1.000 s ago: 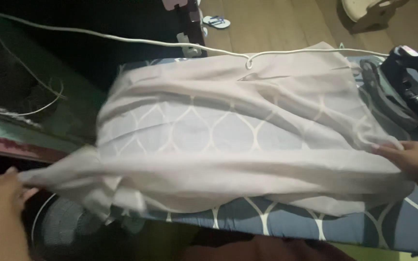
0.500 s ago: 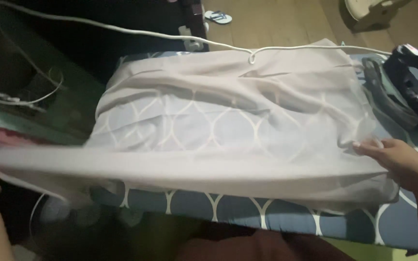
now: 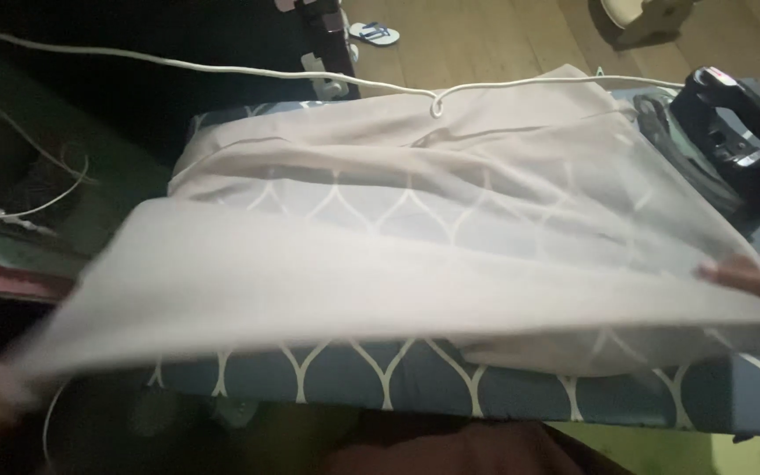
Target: The person irons a white cloth on a patterned ironing board. They repeatedly smooth the fabric with one hand and move the iron with the other, periodically lifting and repositioning the cloth to cover different areas.
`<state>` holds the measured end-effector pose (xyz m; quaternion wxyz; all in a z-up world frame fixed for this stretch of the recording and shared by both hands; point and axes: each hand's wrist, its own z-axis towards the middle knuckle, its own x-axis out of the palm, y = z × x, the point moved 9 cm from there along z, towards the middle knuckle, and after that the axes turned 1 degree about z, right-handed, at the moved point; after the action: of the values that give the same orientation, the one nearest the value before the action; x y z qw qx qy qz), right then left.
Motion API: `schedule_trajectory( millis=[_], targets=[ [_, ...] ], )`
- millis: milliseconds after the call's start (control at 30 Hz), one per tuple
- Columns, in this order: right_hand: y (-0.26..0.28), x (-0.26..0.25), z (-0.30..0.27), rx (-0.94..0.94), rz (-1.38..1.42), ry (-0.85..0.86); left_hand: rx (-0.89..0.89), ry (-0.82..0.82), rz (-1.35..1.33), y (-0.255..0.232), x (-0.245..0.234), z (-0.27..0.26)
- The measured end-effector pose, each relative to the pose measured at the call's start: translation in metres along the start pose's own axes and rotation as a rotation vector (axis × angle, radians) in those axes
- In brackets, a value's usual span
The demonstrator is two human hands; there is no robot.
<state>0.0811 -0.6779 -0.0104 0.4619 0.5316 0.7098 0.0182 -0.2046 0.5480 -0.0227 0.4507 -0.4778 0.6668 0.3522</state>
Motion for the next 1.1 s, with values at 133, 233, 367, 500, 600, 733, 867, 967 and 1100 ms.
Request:
schedule_trajectory(
  millis=[133, 233, 367, 500, 600, 733, 867, 967, 1100],
  targets=[
    [-0.128, -0.014, 0.082, -0.02, 0.029, 0.022, 0.128, -0.004, 0.163, 0.024, 0.087, -0.046],
    [-0.186, -0.005, 0.153, -0.218, 0.107, -0.026, 0.181, 0.081, -0.063, 0.0, 0.101, -0.085],
    [-0.097, 0.017, 0.167, -0.567, 0.097, 0.096, 0.261, 0.045, -0.032, -0.108, 0.08, -0.094],
    [0.101, 0.028, 0.027, -0.66, -0.42, -0.358, 0.895, -0.175, -0.166, -0.286, 0.047, -0.157],
    [0.147, 0.052, 0.062, -0.542, -0.437, -0.303, 0.978, -0.218, -0.221, -0.377, 0.05, -0.182],
    [0.17, 0.093, 0.039, -0.105, -0.155, -0.028, 0.888, -0.12, -0.11, -0.435, 0.062, -0.215],
    [0.163, 0.09, 0.078, -0.24, -0.426, -0.106, 0.888, -0.158, -0.149, -0.443, 0.089, -0.186],
    [0.153, 0.094, 0.082, -0.287, -0.111, -0.062, 0.926, -0.261, -0.265, -0.444, 0.093, -0.176],
    [0.111, 0.105, 0.163, -0.176, 0.613, 0.213, 0.829, -0.155, -0.093, -0.448, 0.095, -0.177]
  ],
)
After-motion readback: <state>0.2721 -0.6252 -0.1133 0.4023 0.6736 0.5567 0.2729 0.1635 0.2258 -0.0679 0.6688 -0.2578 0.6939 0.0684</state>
